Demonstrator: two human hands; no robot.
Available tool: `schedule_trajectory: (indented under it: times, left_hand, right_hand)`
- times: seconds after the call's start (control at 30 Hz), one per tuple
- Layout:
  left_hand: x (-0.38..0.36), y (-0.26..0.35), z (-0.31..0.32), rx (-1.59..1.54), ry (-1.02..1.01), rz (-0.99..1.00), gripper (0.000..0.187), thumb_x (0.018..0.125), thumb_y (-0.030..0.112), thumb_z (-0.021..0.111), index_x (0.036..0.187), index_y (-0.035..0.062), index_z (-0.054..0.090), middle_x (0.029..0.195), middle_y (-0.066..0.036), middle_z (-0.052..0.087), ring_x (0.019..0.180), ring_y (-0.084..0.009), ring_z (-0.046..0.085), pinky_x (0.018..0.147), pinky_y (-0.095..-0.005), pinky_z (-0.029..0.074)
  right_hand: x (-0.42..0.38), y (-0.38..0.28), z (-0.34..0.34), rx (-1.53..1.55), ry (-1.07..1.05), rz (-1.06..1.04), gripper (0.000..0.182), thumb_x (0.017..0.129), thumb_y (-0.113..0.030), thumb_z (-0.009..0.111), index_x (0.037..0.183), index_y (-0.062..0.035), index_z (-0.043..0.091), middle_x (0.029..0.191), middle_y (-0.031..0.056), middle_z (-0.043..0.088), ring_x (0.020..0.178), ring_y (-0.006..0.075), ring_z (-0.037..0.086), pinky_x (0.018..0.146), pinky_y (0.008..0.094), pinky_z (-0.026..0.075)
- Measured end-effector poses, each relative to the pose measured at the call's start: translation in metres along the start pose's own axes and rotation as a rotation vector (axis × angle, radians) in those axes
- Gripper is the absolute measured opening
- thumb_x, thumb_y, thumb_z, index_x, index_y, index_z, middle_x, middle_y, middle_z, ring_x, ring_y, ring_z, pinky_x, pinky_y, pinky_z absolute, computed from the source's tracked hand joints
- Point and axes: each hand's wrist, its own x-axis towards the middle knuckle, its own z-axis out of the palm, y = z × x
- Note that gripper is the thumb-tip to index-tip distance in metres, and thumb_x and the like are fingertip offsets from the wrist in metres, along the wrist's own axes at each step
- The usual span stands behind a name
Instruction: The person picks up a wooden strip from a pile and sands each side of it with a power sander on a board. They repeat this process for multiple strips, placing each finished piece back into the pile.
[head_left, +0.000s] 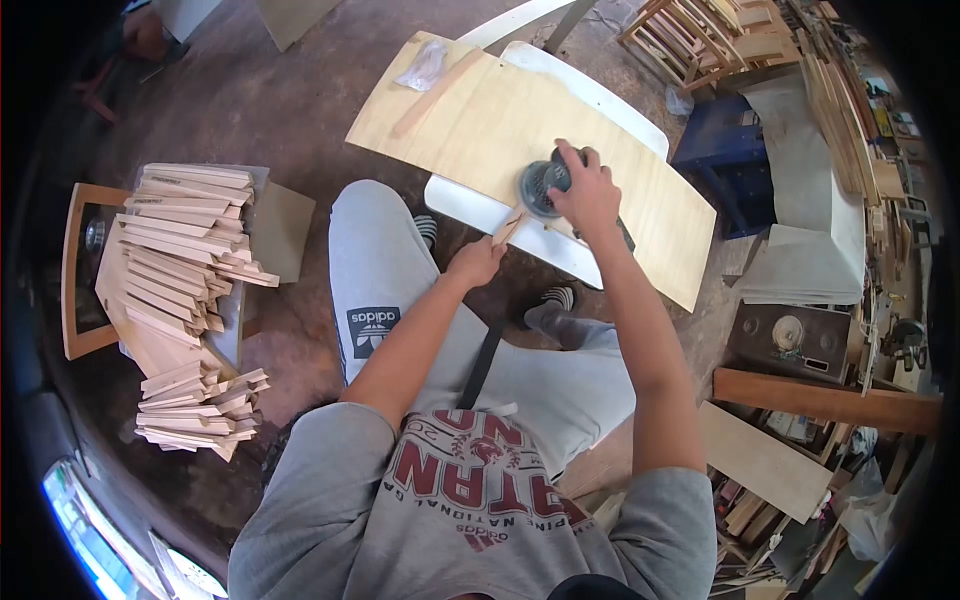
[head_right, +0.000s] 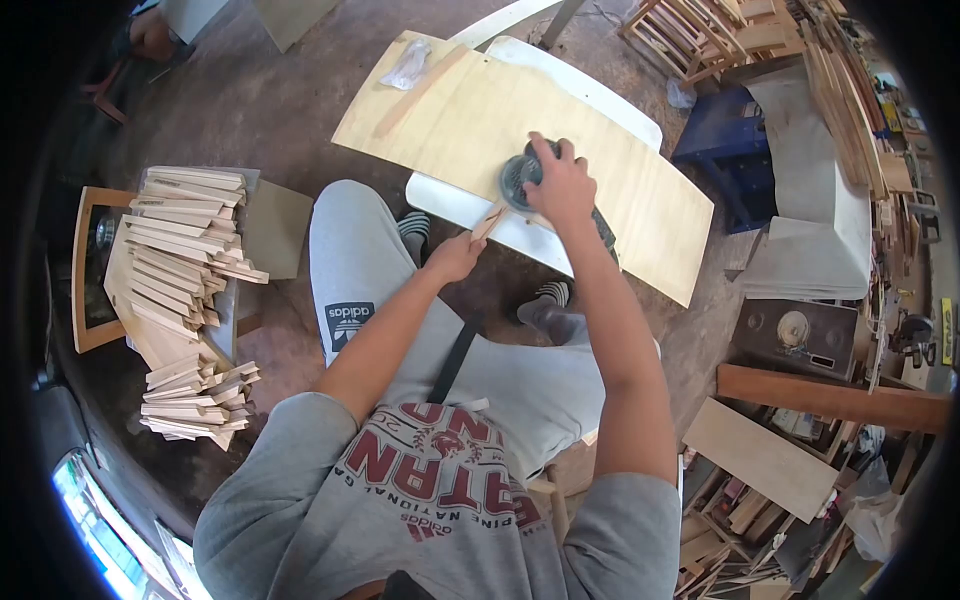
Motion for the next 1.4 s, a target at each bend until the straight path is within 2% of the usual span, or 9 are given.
schedule_trajectory:
  times: [0.23, 0.33, 0.57, 0.93, 1.07, 1.17, 1.3, 1.4]
  left_hand:
    - [0.001, -0.002, -0.001, -0.003, -0.013, 0.006, 0.049, 0.106, 0.041, 0.048, 0.112, -0.005, 0.062, 0.11, -0.034, 0.067, 0.109, -0.0507, 0.062, 0.094, -0.0557, 0.048]
    - [0.0, 0.0, -0.004, 0.018, -0.023, 0.007, 0.05, 0.106, 0.042, 0.046, 0.116, -0.0051, 0.061, 0.112, -0.034, 0.068, 0.111, -0.0504, 0.063, 0.097, -0.057, 0.048]
    - [0.002, -0.004, 0.0, 0.008, -0.016, 0.015, 0.05, 0.106, 0.041, 0.047, 0.115, -0.0053, 0.061, 0.112, -0.033, 0.068, 0.11, -0.0505, 0.062, 0.096, -0.0563, 0.048]
    - [0.004, -0.004, 0.003, 0.022, 0.034, 0.028, 0.05, 0.107, 0.041, 0.046, 0.112, -0.0054, 0.063, 0.108, -0.034, 0.068, 0.107, -0.0517, 0.062, 0.093, -0.0573, 0.048]
    - [0.009, -0.005, 0.005, 0.044, 0.022, 0.016, 0.05, 0.107, 0.041, 0.045, 0.114, -0.0051, 0.063, 0.109, -0.033, 0.068, 0.108, -0.0512, 0.063, 0.094, -0.0575, 0.049]
    - [0.01, -0.005, 0.003, 0.052, 0.016, 0.012, 0.05, 0.106, 0.042, 0.045, 0.118, -0.0039, 0.063, 0.111, -0.032, 0.069, 0.109, -0.0497, 0.064, 0.096, -0.0575, 0.049]
    - [0.009, -0.004, 0.004, 0.043, 0.006, -0.003, 0.051, 0.107, 0.042, 0.044, 0.12, -0.0037, 0.063, 0.113, -0.032, 0.069, 0.112, -0.049, 0.064, 0.098, -0.0571, 0.048]
    - [0.008, 0.0, 0.002, 0.05, -0.001, -0.029, 0.052, 0.107, 0.042, 0.044, 0.12, -0.0038, 0.063, 0.115, -0.032, 0.069, 0.113, -0.0485, 0.064, 0.099, -0.0567, 0.048]
  right_hand:
    - [0.058, 0.031, 0.003, -0.038, 0.016, 0.113, 0.084, 0.073, -0.028, 0.083, 0.147, -0.0392, 0.047, 0.141, 0.0142, 0.057, 0.108, 0.041, 0.068, 0.081, 0.0481, 0.061]
    - [0.064, 0.032, 0.004, -0.05, -0.009, 0.129, 0.085, 0.073, -0.032, 0.081, 0.149, -0.0401, 0.046, 0.141, 0.0124, 0.057, 0.112, 0.0395, 0.068, 0.085, 0.0485, 0.06]
    - [0.065, 0.02, 0.007, -0.062, 0.009, 0.102, 0.085, 0.073, -0.032, 0.082, 0.15, -0.0403, 0.046, 0.143, 0.013, 0.057, 0.111, 0.0388, 0.069, 0.084, 0.0476, 0.061]
    - [0.037, -0.008, -0.001, -0.03, -0.038, 0.046, 0.087, 0.073, -0.028, 0.085, 0.15, -0.0404, 0.045, 0.142, 0.0124, 0.057, 0.111, 0.0384, 0.067, 0.085, 0.0486, 0.061]
    - [0.014, -0.021, 0.004, -0.024, 0.017, -0.033, 0.087, 0.07, -0.025, 0.087, 0.145, -0.0401, 0.047, 0.135, 0.0099, 0.057, 0.103, 0.0368, 0.068, 0.074, 0.0468, 0.062]
    - [-0.005, -0.037, -0.007, 0.006, -0.072, -0.039, 0.086, 0.073, -0.027, 0.086, 0.148, -0.0401, 0.046, 0.141, 0.0112, 0.055, 0.11, 0.0374, 0.066, 0.083, 0.049, 0.061]
    - [-0.014, -0.037, -0.004, -0.013, -0.056, -0.068, 0.086, 0.073, -0.027, 0.087, 0.147, -0.0399, 0.046, 0.142, 0.0113, 0.055, 0.11, 0.0373, 0.066, 0.079, 0.0486, 0.062]
    - [-0.004, -0.03, -0.002, -0.019, -0.009, -0.015, 0.086, 0.073, -0.026, 0.087, 0.147, -0.039, 0.046, 0.141, 0.0117, 0.055, 0.11, 0.0374, 0.066, 0.078, 0.0487, 0.062]
